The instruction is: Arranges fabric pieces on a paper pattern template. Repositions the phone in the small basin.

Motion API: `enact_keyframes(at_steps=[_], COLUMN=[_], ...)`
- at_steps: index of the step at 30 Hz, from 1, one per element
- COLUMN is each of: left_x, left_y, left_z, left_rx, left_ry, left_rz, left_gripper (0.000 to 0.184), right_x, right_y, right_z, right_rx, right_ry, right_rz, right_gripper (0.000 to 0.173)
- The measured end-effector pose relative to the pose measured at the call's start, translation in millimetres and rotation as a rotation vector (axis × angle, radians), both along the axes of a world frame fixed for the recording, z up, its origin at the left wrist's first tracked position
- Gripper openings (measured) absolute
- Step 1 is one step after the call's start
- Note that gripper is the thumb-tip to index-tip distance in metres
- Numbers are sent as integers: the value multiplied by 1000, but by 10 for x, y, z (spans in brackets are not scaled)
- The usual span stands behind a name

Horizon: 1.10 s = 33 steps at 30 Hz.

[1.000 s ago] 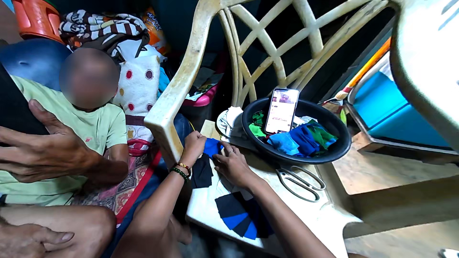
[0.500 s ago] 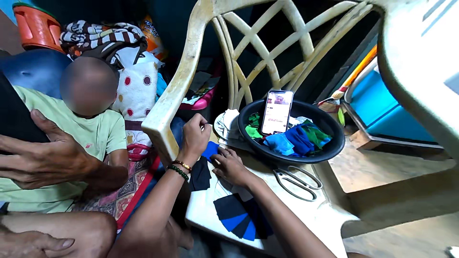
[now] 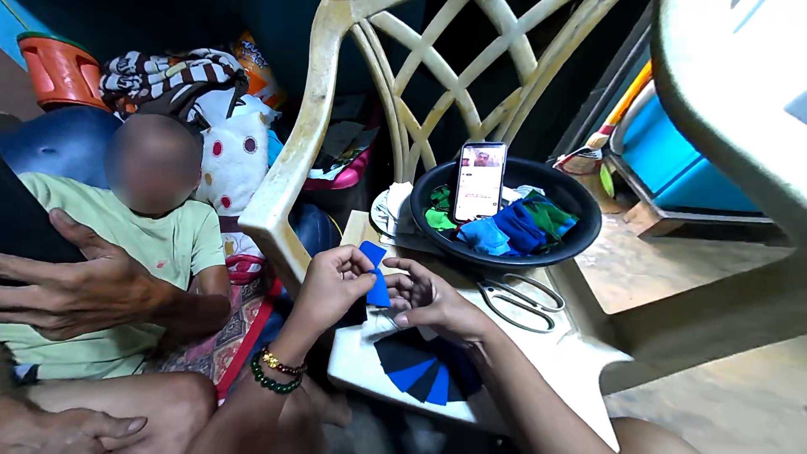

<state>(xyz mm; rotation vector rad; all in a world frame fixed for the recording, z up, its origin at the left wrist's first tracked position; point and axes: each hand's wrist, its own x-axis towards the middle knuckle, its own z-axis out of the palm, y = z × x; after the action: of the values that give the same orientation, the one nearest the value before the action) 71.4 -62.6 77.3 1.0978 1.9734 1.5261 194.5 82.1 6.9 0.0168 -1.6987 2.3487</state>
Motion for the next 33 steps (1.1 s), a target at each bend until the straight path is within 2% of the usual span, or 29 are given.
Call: enact_keyframes(at_steps=[3, 6, 12, 17, 22, 29, 31, 33], left_x=[82, 159, 280, 297, 324, 403, 398, 387], left_y=[-105, -192, -302, -354, -369, -370, -379, -382], left_z=[-128, -317, -642, -807, -845, -853, -814, -741], left_rx=[80, 128, 175, 201, 198, 210, 224, 214], left_ry=[-153, -204, -190, -91, -27, -96, -79, 9], left_rz=[-90, -100, -50, -67, -47, -57, -143, -259], left_gripper=[14, 21, 23, 12, 16, 13, 14, 15], right_x=[118, 235, 393, 463, 510, 534, 514, 493], right_y=[-21, -62, -94, -80, -46, -61, -86, -105], right_z=[-64, -117, -206, -279, -315, -305, -349, -374], right_rx=[-136, -157, 9, 158, 188, 261, 353, 483], right_ry=[17, 12, -27, -62, -49, -89, 3, 108], right_rz=[35, -17, -133, -112, -64, -172, -230, -225], right_gripper=[64, 52, 44, 36, 36, 28, 35, 49])
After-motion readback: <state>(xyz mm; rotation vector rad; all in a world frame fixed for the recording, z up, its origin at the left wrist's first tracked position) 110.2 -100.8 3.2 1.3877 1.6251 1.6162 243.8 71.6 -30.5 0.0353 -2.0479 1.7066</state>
